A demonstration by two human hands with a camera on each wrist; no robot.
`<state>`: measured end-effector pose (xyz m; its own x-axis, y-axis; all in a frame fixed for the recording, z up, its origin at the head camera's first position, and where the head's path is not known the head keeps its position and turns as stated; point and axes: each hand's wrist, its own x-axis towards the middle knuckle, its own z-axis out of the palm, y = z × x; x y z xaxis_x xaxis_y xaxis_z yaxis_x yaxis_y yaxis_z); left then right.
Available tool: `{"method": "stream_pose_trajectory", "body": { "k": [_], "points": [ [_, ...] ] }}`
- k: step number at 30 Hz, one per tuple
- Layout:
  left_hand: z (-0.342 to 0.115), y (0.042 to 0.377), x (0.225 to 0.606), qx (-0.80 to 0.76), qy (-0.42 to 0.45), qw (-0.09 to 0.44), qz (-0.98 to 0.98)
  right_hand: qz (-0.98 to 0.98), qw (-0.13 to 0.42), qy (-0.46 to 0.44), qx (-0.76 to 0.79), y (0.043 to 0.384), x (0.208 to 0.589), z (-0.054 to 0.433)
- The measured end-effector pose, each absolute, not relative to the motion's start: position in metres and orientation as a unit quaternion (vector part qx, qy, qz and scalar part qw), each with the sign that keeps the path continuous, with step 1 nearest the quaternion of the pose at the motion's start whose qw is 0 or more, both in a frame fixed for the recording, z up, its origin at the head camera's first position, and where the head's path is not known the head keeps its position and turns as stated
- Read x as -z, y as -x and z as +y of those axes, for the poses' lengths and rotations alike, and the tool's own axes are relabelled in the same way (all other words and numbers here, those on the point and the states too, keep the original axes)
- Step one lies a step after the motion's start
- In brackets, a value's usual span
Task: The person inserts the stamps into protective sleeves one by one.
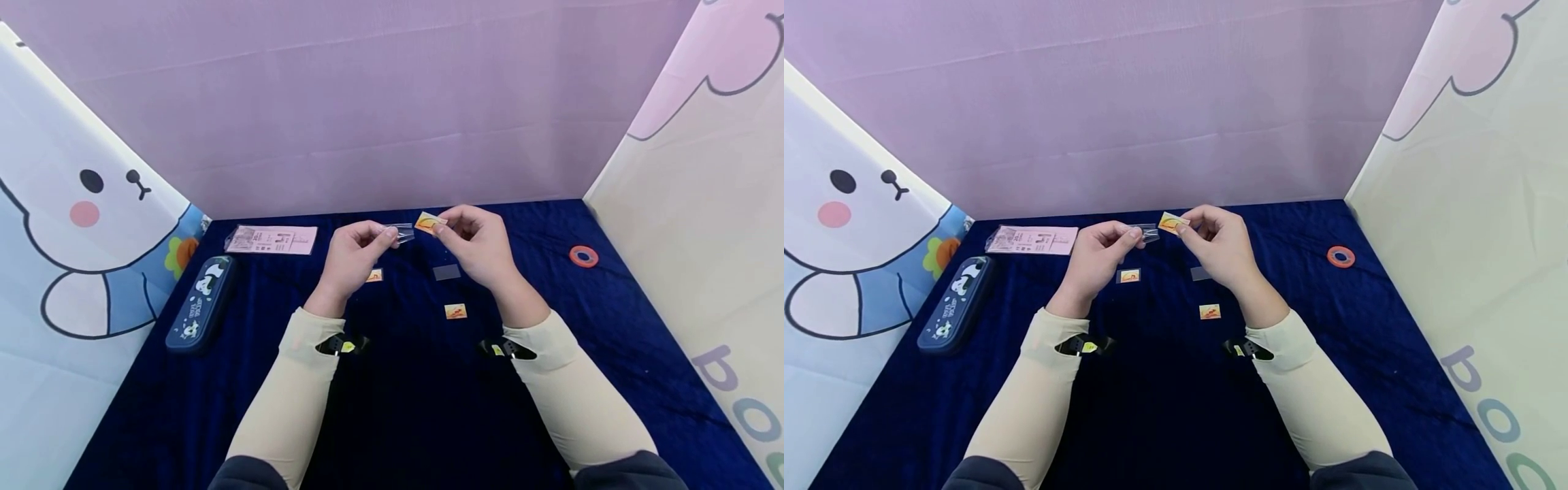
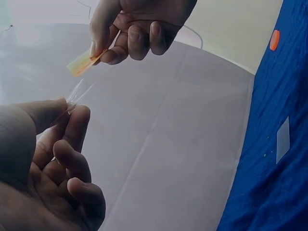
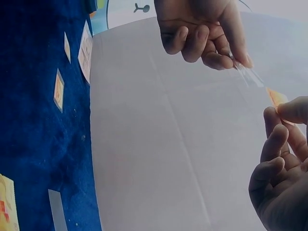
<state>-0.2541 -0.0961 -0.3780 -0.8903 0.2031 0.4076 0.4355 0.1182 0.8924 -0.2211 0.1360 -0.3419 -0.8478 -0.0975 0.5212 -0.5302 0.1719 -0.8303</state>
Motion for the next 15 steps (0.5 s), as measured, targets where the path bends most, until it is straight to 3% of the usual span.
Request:
{"method": "stream_pose_trajectory", "body": {
  "k": [15],
  "points": [
    [-0.0935, 0.2530, 0.3759, 0.640, 0.210, 0.086, -0.734, -0.759, 0.171, -0.207, -0.593, 0.2206, 0.3402, 0.1343]
  ]
}}
